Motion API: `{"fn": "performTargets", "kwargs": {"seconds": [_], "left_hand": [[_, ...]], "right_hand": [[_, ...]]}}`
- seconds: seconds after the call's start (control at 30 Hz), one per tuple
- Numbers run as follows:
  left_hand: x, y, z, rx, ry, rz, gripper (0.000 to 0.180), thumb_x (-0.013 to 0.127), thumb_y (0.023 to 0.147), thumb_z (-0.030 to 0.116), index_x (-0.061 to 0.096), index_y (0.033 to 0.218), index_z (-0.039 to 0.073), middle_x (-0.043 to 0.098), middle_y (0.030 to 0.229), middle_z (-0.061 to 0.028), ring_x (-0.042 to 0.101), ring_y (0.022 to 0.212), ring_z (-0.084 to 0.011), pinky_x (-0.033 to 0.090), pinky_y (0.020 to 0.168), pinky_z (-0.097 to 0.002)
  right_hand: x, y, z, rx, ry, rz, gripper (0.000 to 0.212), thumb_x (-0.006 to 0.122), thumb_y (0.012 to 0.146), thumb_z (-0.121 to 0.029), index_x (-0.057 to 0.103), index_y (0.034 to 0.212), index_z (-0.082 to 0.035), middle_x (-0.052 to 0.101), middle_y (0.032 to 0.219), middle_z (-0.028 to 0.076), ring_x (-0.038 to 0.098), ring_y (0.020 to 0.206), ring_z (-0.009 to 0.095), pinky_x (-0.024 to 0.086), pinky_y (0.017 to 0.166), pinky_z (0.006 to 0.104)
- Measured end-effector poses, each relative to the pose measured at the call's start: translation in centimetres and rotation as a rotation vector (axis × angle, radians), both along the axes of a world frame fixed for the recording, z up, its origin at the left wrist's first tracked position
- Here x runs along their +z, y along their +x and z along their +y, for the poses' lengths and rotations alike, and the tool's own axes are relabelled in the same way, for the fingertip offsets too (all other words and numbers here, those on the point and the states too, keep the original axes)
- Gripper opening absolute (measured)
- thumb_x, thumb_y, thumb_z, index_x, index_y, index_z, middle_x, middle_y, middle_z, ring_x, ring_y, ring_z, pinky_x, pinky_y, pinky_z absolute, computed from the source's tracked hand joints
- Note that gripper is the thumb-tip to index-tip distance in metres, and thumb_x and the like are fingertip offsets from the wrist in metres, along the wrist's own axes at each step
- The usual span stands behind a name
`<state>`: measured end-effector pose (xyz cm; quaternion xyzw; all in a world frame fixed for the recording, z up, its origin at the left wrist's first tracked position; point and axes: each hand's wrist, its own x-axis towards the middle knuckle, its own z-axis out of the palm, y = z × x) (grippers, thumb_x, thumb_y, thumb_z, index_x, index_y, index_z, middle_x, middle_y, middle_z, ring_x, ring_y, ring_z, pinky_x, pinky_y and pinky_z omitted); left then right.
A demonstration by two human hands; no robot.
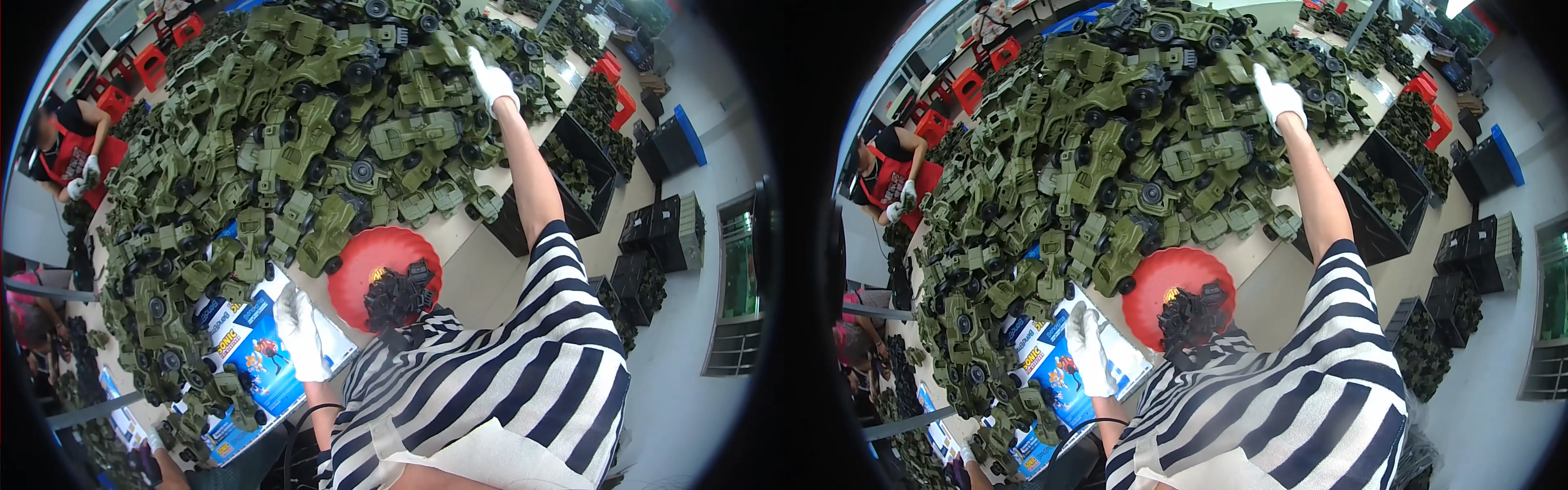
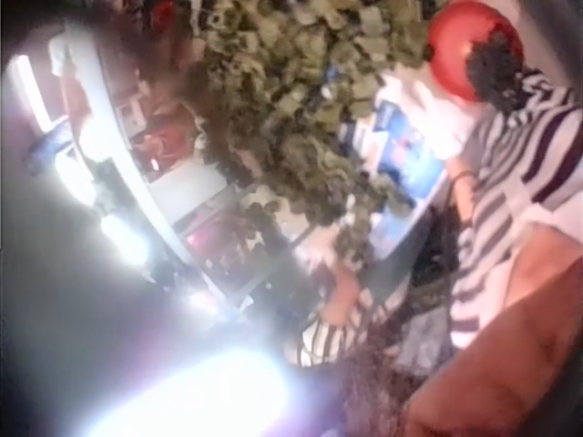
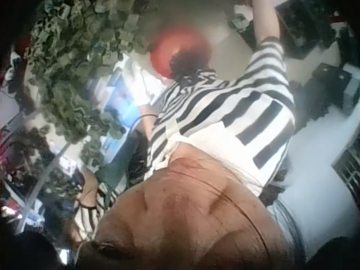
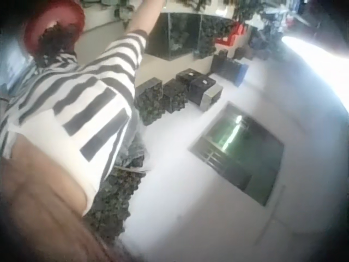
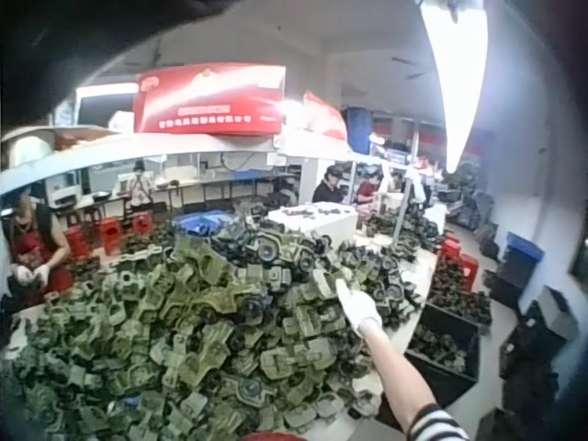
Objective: The person assembles green toy tanks by hand. They pick up a tank body from a large pile on the table, insert a black wheel component into the body, and place the assembled unit back onto the table. This process is repeated continuously throughout the video.
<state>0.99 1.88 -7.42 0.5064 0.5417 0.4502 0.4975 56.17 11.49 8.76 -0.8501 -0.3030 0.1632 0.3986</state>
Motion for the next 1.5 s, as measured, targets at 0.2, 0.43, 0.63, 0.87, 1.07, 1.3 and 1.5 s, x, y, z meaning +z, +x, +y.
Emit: {"fn": "performTargets", "kwargs": {"seconds": [0.2, 0.43, 0.63, 0.87, 1.07, 1.3, 1.5], "left_hand": [[-2.0, -3.1, -1.9, 0.054, -0.123, 0.084, 0.028, 0.065, 0.094, 0.011, 0.064, 0.119, -0.001, 0.065, 0.115, -0.0110, 0.063, 0.099, -0.0209, 0.051, 0.090, -0.0341], [-1.7, -8.7, -1.3, 0.113, 0.119, 0.541, 0.029, 0.067, 0.091, 0.019, 0.066, 0.111, -0.002, 0.067, 0.095, -0.0174, 0.064, 0.089, -0.0303, 0.050, 0.083, -0.0396], [1.8, -14.7, 2.8, 0.668, 0.487, 1.438, 0.072, 0.076, 0.078, 0.028, 0.043, 0.137, 0.005, 0.051, 0.129, -0.0215, 0.050, 0.119, -0.0407, 0.040, 0.100, -0.0492], [8.7, -19.8, 8.8, 0.446, -0.066, 1.462, 0.082, 0.083, 0.065, 0.043, 0.055, 0.131, 0.004, 0.061, 0.123, -0.0173, 0.053, 0.120, -0.0365, 0.048, 0.098, -0.0423], [6.5, -14.9, 3.5, 0.401, -0.056, 0.573, 0.058, 0.083, 0.072, 0.030, 0.063, 0.116, -0.001, 0.069, 0.098, -0.0100, 0.065, 0.090, -0.0229, 0.051, 0.084, -0.0341], [-3.1, -10.7, -5.2, -0.049, -0.659, 0.116, 0.052, 0.078, 0.080, 0.020, 0.059, 0.123, -0.002, 0.067, 0.101, -0.0047, 0.060, 0.085, -0.0094, 0.049, 0.077, -0.0256], [2.7, -9.7, -0.7, -0.466, 0.106, 1.566, 0.081, 0.076, 0.070, 0.029, 0.047, 0.143, 0.009, 0.046, 0.144, -0.0218, 0.036, 0.139, -0.0403, 0.028, 0.111, -0.0571]], "right_hand": [[-4.7, -0.4, 2.4, 0.120, 0.179, -0.517, 0.086, 0.056, 0.088, -0.064, 0.034, 0.151, -0.010, 0.035, 0.153, 0.022, 0.042, 0.136, 0.040, 0.037, 0.111, 0.0454], [-3.7, 1.1, 1.3, 0.130, -0.012, -0.789, 0.094, 0.062, 0.085, -0.064, 0.037, 0.148, 0.001, 0.040, 0.152, 0.022, 0.039, 0.141, 0.033, 0.030, 0.116, 0.0387], [-7.2, 5.0, 0.9, -0.037, 0.012, -1.055, 0.095, 0.060, 0.082, -0.073, 0.036, 0.150, -0.011, 0.035, 0.150, 0.028, 0.038, 0.137, 0.043, 0.036, 0.111, 0.0457], [-8.9, 4.5, 1.1, 0.059, 0.061, -0.943, 0.090, 0.062, 0.084, -0.068, 0.040, 0.148, -0.009, 0.037, 0.151, 0.027, 0.037, 0.139, 0.040, 0.034, 0.112, 0.0434], [-5.8, -7.3, -5.3, 0.105, 0.434, -1.000, 0.053, 0.071, 0.091, -0.035, 0.057, 0.132, -0.005, 0.046, 0.143, 0.023, 0.047, 0.131, 0.037, 0.039, 0.109, 0.0425], [-11.3, -23.2, -12.6, 0.825, 0.006, -0.256, 0.028, 0.068, 0.090, -0.023, 0.068, 0.114, -0.007, 0.068, 0.109, 0.016, 0.066, 0.101, 0.032, 0.052, 0.091, 0.0377], [-16.5, -27.6, -13.4, 0.931, -0.512, -0.120, 0.039, 0.064, 0.092, -0.037, 0.070, 0.114, -0.004, 0.070, 0.107, 0.018, 0.067, 0.099, 0.033, 0.052, 0.087, 0.0394]]}}
